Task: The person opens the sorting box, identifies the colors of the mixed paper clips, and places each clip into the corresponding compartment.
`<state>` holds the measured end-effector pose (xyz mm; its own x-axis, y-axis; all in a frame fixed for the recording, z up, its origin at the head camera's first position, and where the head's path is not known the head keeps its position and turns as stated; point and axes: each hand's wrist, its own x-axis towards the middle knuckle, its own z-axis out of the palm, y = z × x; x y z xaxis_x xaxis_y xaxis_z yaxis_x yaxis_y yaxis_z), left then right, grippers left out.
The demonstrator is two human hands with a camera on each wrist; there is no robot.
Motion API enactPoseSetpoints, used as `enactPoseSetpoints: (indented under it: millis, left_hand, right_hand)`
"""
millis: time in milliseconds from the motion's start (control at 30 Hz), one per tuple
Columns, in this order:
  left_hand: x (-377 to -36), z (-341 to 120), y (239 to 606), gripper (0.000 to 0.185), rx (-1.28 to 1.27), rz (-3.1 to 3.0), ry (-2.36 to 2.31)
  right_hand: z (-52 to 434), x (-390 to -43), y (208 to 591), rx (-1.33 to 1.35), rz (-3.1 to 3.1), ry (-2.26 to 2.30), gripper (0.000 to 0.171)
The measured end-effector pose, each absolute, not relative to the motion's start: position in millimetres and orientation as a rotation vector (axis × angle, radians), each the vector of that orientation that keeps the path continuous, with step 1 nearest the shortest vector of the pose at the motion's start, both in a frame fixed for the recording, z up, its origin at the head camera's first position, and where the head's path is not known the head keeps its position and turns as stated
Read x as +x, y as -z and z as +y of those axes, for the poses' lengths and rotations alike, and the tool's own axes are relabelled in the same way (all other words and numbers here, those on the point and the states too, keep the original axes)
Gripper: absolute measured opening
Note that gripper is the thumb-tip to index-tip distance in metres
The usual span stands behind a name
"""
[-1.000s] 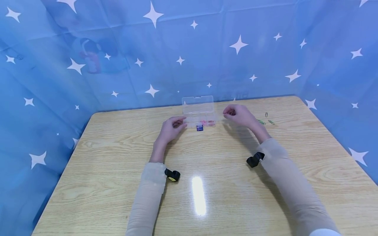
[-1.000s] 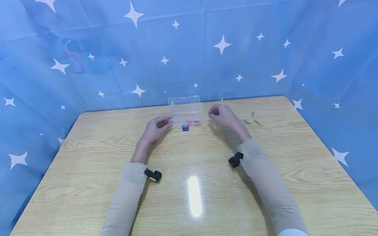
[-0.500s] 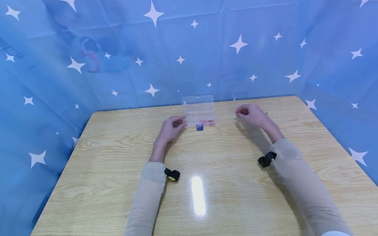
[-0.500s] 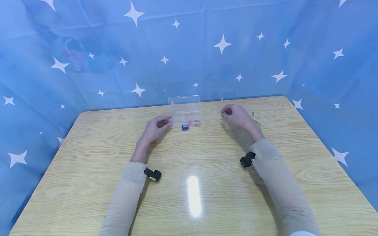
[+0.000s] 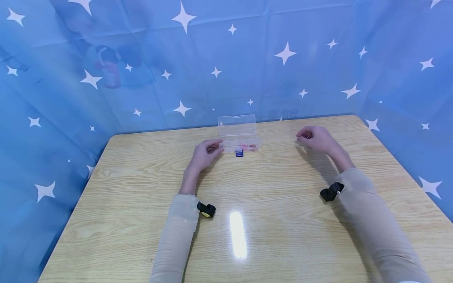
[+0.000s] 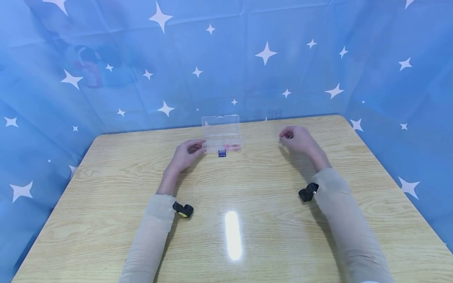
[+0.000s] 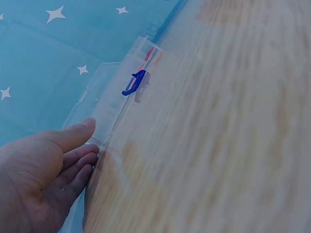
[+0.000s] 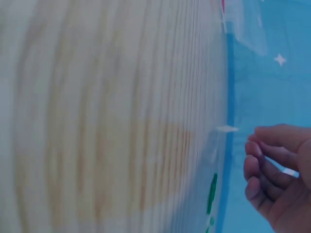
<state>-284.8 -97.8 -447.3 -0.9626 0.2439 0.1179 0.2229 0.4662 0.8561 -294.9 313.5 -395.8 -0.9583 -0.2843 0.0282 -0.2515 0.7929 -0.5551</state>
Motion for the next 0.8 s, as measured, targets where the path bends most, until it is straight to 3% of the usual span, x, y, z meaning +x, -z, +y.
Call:
enactPoseSetpoints:
  millis: [800]
  left_hand:
    - [-284, -98, 448, 0.039, 0.426, 2.679, -1.541]
  right_hand:
    - [364, -290, 405, -0.282, 2.907, 0.756, 0.021]
